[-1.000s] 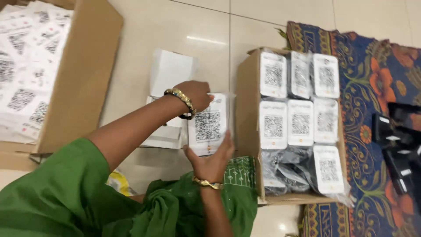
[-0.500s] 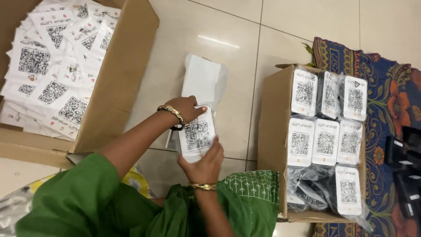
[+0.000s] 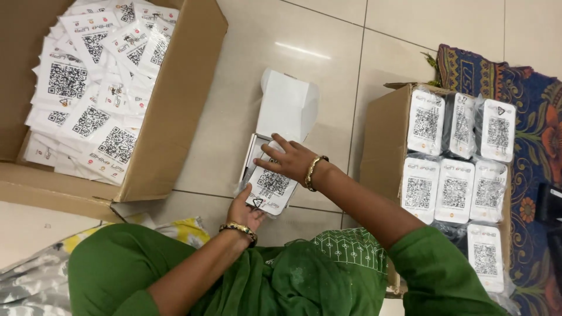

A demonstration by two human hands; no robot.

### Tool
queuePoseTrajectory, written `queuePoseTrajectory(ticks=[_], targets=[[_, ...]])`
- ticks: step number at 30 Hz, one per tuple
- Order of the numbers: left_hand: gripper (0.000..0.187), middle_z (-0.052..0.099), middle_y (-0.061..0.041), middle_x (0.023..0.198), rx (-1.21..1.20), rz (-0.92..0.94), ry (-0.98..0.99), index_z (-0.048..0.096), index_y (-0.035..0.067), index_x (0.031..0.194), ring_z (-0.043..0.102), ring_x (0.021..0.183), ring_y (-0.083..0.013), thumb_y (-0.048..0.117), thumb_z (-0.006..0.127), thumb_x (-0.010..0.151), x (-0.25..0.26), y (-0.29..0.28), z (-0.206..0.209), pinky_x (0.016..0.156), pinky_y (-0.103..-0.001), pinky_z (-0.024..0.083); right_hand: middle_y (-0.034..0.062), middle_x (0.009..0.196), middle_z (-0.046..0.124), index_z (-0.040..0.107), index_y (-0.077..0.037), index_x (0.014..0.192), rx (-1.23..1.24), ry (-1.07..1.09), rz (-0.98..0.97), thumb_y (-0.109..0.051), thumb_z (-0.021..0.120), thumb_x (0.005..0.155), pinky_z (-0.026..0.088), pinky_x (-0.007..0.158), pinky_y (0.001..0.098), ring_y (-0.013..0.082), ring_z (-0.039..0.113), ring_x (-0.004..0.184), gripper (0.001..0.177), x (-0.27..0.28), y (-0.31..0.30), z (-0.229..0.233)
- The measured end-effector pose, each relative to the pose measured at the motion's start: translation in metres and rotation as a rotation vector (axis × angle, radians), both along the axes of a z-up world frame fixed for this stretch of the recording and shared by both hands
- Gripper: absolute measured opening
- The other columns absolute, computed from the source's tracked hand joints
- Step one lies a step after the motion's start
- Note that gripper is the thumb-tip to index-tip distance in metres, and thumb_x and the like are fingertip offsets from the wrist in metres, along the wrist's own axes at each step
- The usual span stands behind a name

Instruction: The person packs individual QR code labels into small white boxes and places these boxes into larger shipping boxes.

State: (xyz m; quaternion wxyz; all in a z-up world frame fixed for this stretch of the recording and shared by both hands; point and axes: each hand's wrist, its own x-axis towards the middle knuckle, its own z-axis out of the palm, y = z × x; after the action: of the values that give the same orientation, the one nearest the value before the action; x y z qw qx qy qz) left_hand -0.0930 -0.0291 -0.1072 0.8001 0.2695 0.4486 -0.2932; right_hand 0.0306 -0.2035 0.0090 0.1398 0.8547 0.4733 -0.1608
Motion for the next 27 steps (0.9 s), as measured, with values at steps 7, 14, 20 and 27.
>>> queuePoseTrajectory(ticks=[7, 14, 20, 27], targets=[[0.062, 0.062, -0.005, 0.143, 0.187, -0.329, 0.009, 0.058, 0.014, 0.139, 0.056, 0.128, -0.0206, 0.047, 0.067, 0.086, -0.011, 0.009, -0.023, 0.105, -0.044, 0.043, 0.0077, 0.164, 0.027, 0.022, -0.038, 0.158, 0.035, -0.005, 0.171, -0.011, 0.080, 0.079, 0.054, 0.100, 0.0474, 0.0450, 0.036, 0.144, 0.102, 0.025, 0.009, -0.044], [0.069, 0.074, -0.015, 0.113, 1.118, -1.249, -0.443, 0.072, 0.007, 0.114, 0.070, 0.101, -0.0288, 0.068, 0.074, 0.082, 0.021, 0.052, 0.030, 0.088, -0.038, 0.054, 0.0034, 0.170, 0.015, 0.015, -0.041, 0.160, -0.017, -0.232, -0.217, -0.014, 0.078, 0.078, 0.034, 0.119, 0.0467, 0.0331, 0.026, 0.153, 0.107, -0.001, -0.012, -0.039], [0.121, 0.024, -0.012, 0.162, 1.637, -1.581, -1.049, 0.021, 0.013, 0.157, 0.029, 0.147, -0.0282, 0.063, 0.086, 0.067, 0.065, 0.040, 0.079, 0.112, -0.050, 0.034, 0.0114, 0.169, 0.019, 0.017, -0.015, 0.160, 0.321, 0.096, -0.735, -0.041, 0.087, 0.073, 0.025, 0.126, 0.0477, 0.0291, 0.020, 0.158, 0.115, -0.059, -0.019, -0.029], [0.168, 0.004, -0.011, 0.171, 1.440, -2.315, -1.164, -0.006, 0.004, 0.162, 0.007, 0.157, -0.0251, 0.078, 0.092, 0.047, 0.129, 0.011, 0.100, 0.124, -0.058, 0.013, 0.0122, 0.167, 0.017, 0.011, -0.012, 0.162, 0.129, 0.245, -0.811, -0.066, 0.097, 0.043, 0.014, 0.123, 0.0536, 0.0278, 0.017, 0.154, 0.156, -0.042, -0.009, -0.031]])
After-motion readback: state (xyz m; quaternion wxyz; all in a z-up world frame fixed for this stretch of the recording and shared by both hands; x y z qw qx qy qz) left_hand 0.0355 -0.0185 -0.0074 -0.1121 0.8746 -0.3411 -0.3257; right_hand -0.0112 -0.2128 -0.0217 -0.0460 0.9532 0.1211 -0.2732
